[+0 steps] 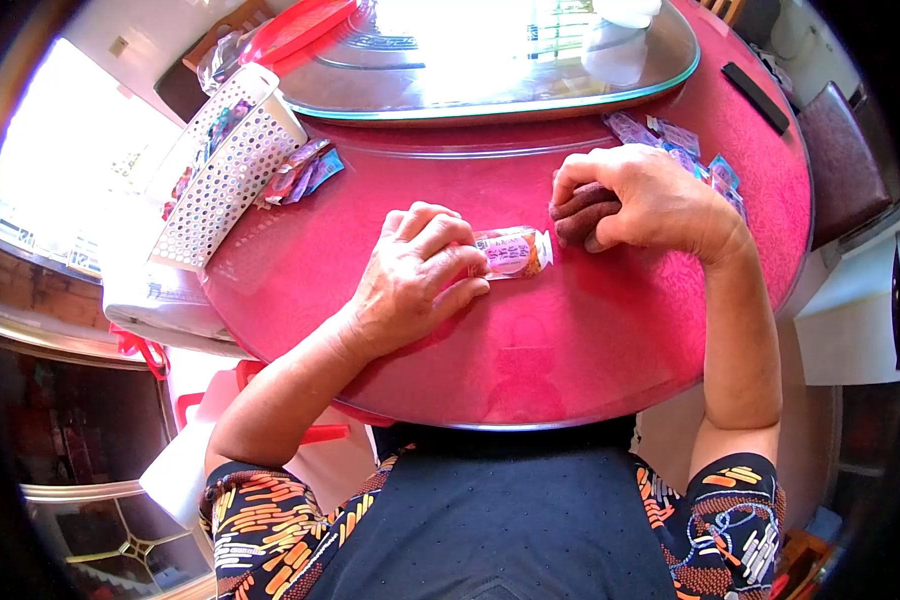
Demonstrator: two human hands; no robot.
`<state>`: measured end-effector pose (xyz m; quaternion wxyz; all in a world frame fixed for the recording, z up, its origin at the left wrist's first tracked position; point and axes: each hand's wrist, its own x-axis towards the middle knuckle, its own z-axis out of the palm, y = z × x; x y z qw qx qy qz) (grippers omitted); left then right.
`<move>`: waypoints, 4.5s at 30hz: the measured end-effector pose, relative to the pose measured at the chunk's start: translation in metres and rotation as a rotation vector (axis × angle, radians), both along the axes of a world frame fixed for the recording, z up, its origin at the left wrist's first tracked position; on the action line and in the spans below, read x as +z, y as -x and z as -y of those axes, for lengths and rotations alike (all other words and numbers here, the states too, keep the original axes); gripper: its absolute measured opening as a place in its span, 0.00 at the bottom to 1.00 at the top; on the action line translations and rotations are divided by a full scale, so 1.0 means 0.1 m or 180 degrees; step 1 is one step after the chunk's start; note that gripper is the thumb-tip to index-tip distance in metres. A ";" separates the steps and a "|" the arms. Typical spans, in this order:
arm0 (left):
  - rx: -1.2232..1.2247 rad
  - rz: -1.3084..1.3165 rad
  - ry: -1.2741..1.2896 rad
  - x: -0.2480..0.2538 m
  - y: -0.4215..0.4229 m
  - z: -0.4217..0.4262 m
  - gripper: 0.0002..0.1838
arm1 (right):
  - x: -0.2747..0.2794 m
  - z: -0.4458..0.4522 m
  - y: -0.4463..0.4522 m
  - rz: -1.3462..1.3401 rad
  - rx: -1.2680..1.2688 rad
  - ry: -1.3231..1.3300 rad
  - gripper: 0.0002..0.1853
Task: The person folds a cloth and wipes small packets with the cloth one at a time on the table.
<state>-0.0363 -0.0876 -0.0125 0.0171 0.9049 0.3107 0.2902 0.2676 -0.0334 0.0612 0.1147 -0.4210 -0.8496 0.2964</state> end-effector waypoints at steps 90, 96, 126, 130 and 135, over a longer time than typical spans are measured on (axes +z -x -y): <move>0.0308 0.0094 -0.0360 0.01 -0.06 -0.13 0.13 | -0.17 -0.05 0.14 -0.0670 0.0004 -0.0214 0.17; 0.0578 -0.0025 -0.0470 -0.04 -0.01 -0.18 0.13 | 0.09 0.14 0.25 -0.0091 0.0562 0.0348 0.19; 0.0074 0.0060 0.0308 0.03 0.04 -0.08 0.13 | -0.17 0.05 0.25 -0.0799 0.0407 -0.1029 0.19; 0.0057 0.0136 0.0377 0.02 0.05 -0.11 0.13 | -0.25 0.19 0.49 -0.0804 0.0731 -0.1126 0.19; 0.0117 0.0149 0.0488 0.01 0.06 -0.11 0.13 | -0.13 0.21 0.37 0.0000 0.0617 -0.1232 0.15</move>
